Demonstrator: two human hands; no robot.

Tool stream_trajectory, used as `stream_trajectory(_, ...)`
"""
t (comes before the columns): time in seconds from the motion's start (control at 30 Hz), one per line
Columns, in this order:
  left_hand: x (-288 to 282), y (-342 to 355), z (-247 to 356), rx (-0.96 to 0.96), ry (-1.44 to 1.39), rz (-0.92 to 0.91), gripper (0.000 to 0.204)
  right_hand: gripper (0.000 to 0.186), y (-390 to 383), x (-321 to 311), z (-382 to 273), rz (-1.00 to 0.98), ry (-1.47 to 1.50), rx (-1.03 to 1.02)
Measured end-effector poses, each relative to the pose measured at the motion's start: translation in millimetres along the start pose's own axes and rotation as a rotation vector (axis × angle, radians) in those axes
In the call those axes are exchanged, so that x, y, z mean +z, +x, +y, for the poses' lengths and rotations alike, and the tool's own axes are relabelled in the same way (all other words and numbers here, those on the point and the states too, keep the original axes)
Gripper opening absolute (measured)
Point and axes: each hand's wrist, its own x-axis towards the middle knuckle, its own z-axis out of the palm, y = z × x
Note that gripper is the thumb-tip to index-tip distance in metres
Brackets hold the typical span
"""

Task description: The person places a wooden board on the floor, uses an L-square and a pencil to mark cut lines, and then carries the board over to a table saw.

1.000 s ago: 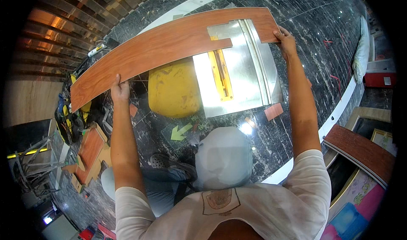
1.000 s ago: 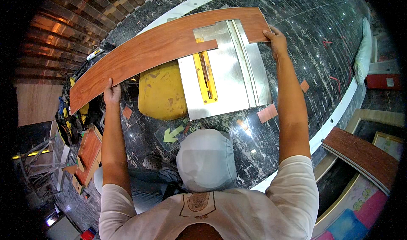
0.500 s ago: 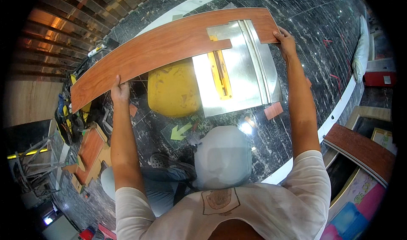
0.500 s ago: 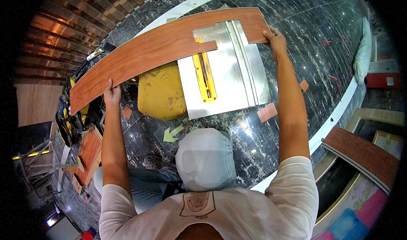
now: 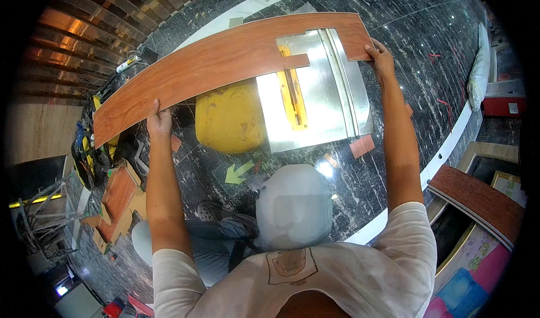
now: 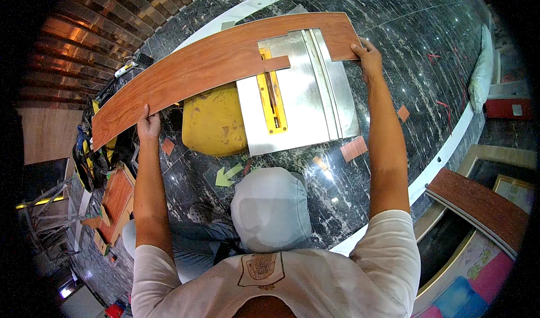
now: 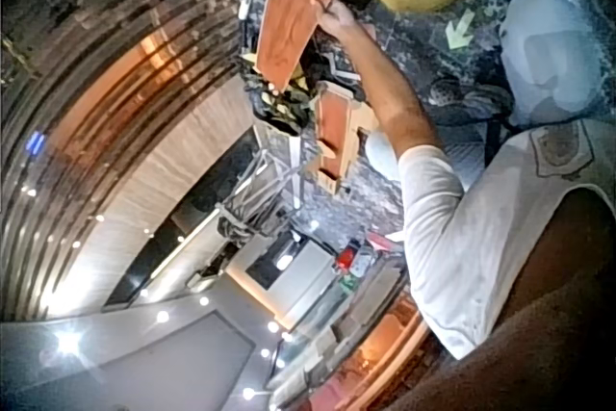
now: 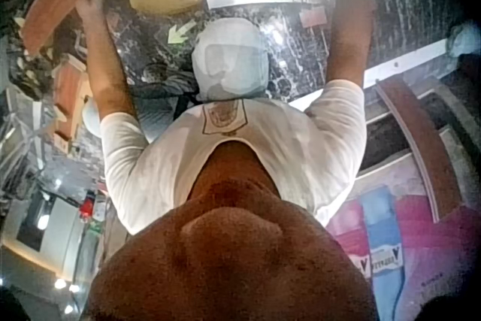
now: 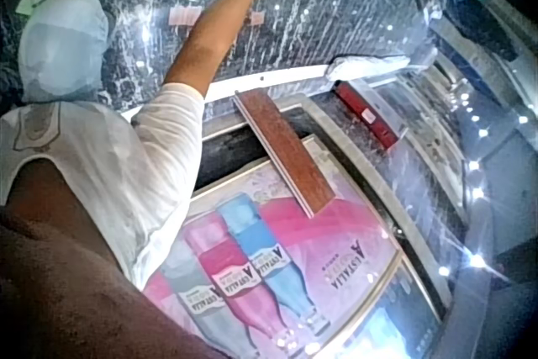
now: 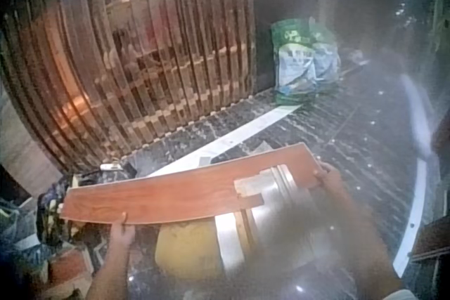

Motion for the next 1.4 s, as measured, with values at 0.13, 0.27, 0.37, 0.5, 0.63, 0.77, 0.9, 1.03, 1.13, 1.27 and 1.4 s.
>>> stream_trajectory(0.13,3.4,-8.5,0.3,0.028,0.002,0.027,0.036,0.049,-5.4,1.1,-3.2,0.009,-0.041,0.014)
stream_trajectory(0.27,1.2,-8.9,1.4,0.029,0.008,0.017,0.038,0.051,-7.1,-2.4,-4.9,-0.04,-0.054,0.03)
stream_trajectory(0.37,-1.8,-10.8,1.6,0.02,0.013,-0.001,0.039,0.051,-13.5,-3.9,-6.9,-0.049,-0.047,0.033)
stream_trajectory(0.5,-5.5,-15.5,2.4,0.042,0.043,-0.038,0.04,0.051,-21.8,-0.8,-9.6,-0.028,-0.072,0.042)
stream_trajectory(0.63,-7.9,-14.6,2.1,0.065,0.056,-0.026,0.046,0.051,-25.0,-1.2,-11.8,-0.032,-0.055,0.036)
stream_trajectory(0.77,-11.2,-14.1,5.4,0.056,0.042,-0.023,0.047,0.05,-29.6,2.2,-12.2,-0.006,-0.029,0.005)
stream_trajectory(0.9,-7.6,-16.6,2.2,0.04,-0.014,-0.045,0.04,0.051,-24.3,-7.6,-9.4,-0.019,-0.044,0.027)
stream_trajectory(1.03,7.6,-9.7,9.3,0.092,-0.011,-0.004,0.043,0.046,-12.0,-4.5,-27.5,-0.106,0.139,0.015)
stream_trajectory(1.13,19.9,1.1,29.6,0.139,-0.008,-0.015,0.045,0.041,16.5,-2.2,-25.6,-0.132,0.648,0.033)
stream_trajectory(1.27,48.1,0.8,64.0,0.162,-0.113,-0.066,0.042,0.039,46.0,48.9,-11.1,-0.032,0.038,-0.195)
stream_trajectory(1.4,71.7,-25.7,141.2,0.188,-0.149,-0.192,0.042,0.055,52.9,157.2,-54.1,-0.239,-0.928,-0.411)
